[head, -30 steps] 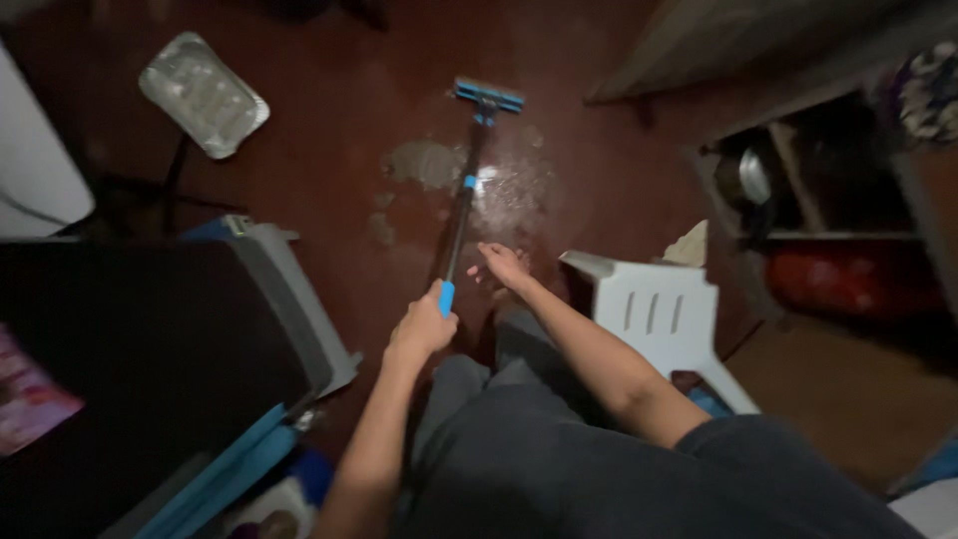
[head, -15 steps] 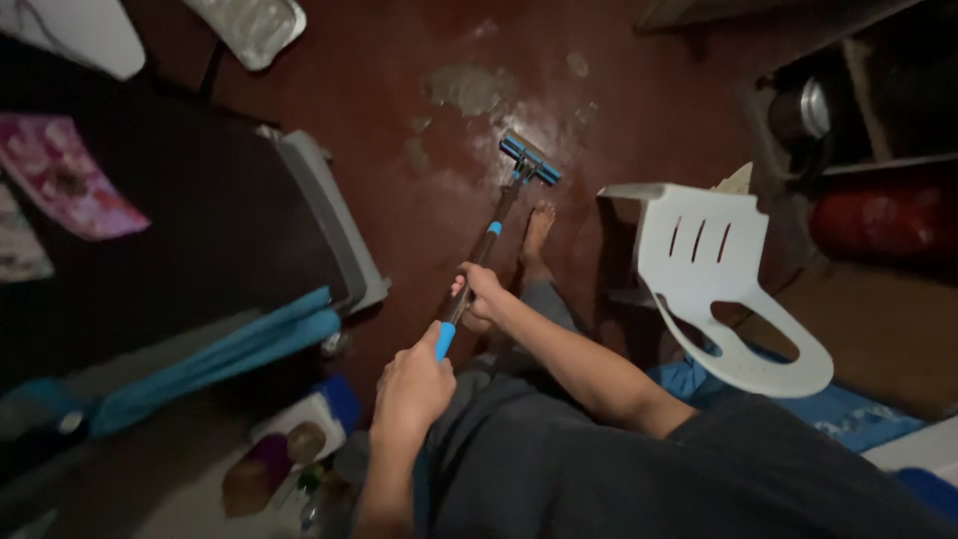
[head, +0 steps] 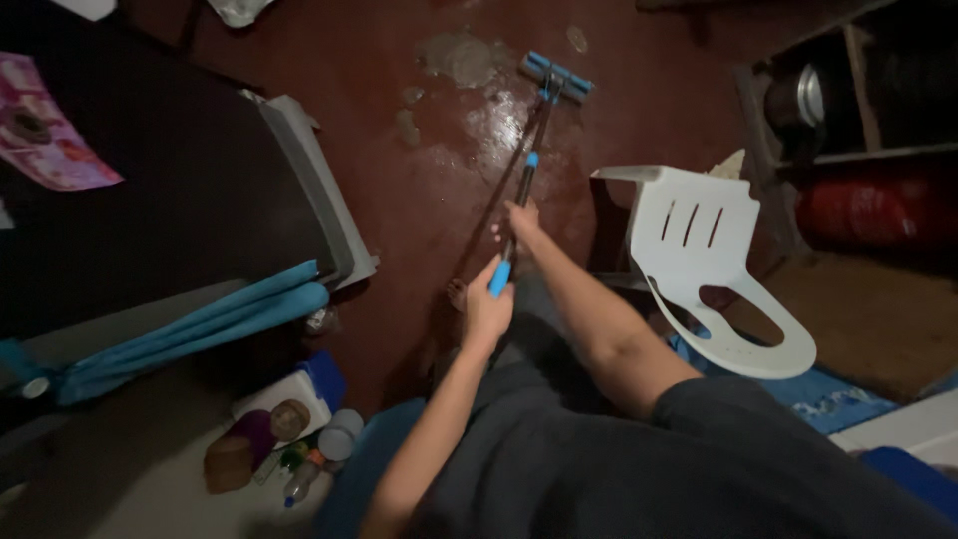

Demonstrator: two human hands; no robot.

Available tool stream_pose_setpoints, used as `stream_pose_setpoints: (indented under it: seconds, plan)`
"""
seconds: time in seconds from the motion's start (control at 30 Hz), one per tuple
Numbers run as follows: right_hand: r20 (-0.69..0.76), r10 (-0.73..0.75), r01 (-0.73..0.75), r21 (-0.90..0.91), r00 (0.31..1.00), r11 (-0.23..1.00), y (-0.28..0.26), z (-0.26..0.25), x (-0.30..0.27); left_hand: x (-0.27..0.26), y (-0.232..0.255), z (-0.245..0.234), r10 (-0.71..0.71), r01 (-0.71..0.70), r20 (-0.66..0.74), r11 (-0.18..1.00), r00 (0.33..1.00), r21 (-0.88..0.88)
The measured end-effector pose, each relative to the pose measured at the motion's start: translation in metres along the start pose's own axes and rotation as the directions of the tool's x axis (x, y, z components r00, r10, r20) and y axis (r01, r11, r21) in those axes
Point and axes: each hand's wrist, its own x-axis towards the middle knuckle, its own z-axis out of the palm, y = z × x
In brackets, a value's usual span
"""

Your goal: The person pours water from a plastic container onto the floor and then uses a squeegee-style mop to spread and clean the liquid across the surface. They move a white plastic chair out of the way to access more floor area.

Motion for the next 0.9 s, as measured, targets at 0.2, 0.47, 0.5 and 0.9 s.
stream_pose_setpoints:
  seconds: [0.2,0.47,0.5,0.9]
  plan:
    - [0.112,0.049,-0.026,-0.199,0.993,0.98,-0.023,-0.006,0.001,0.039,0.014,-0.01,-0.409,0.592,0.43,0.6,0.805,-0.539]
    - [0.332,0.055,-0.016,-0.12,0.942,0.993,0.049,0.089,-0.106,-0.056,0.043,-0.143,0.153,-0.164,0.078,0.972,0.985,0.168]
    - [0.276,0.127,-0.125,-0.024,0.953,0.992,0.053,0.099,-0.121,-0.063,0.053,-0.147,0.026,-0.037,0.048,0.968,0.999,0.249]
    - [0.067,-0.026,0.006,0.279,0.997,0.96,0.038,0.106,-0.066,-0.006,0.08,-0.119,-0.098,0.034,0.125,0.9,0.987,0.435]
